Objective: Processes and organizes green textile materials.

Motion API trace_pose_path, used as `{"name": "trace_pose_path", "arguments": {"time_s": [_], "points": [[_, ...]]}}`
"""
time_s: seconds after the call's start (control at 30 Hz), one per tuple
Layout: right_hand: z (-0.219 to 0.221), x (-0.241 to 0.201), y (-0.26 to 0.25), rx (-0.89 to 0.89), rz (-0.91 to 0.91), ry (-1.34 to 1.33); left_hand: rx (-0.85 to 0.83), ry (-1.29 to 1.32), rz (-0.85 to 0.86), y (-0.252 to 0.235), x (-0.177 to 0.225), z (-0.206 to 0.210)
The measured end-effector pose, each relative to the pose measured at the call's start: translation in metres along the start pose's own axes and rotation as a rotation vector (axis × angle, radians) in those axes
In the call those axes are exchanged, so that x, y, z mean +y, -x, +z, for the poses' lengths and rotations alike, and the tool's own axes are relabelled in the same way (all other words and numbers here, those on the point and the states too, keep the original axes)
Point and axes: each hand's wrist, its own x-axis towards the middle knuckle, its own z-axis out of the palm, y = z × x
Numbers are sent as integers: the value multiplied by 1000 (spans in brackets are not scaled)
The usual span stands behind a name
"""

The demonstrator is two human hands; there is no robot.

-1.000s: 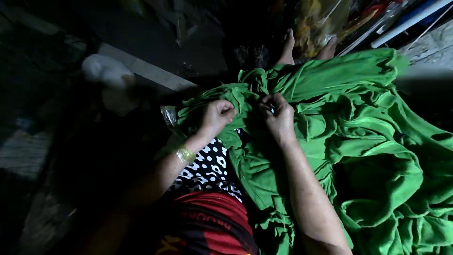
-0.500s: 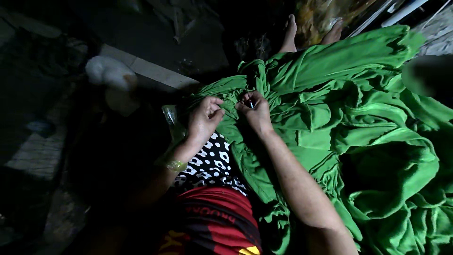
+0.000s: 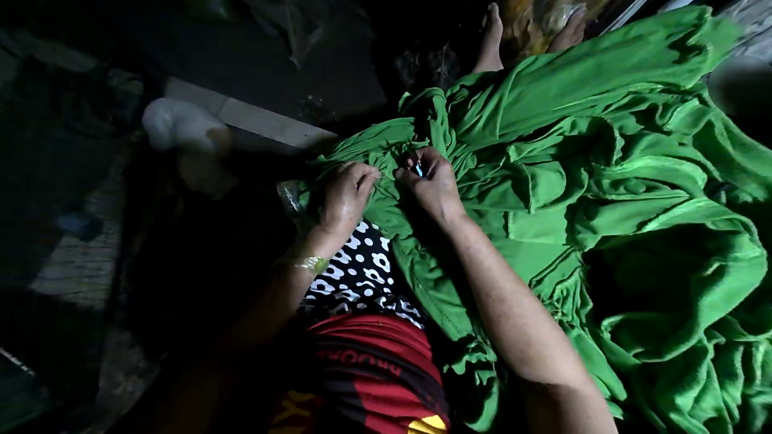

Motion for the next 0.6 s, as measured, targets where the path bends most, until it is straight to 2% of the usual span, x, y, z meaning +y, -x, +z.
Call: {"name": "trace_pose_path", "arguments": {"time_s": [0.13, 0.23, 0.4, 0.6], "points": [[-10, 2, -1, -124, -48, 55, -130, 126, -238, 5, 7, -14], [-21, 1, 3, -193, -166, 254, -180, 229, -345, 5, 11, -20], [-21, 0, 16, -122, -495, 650, -132, 292, -338, 9, 14, -20], [-3, 4, 20, -21, -629, 811, -87, 349, -310, 15, 20, -13]]}}
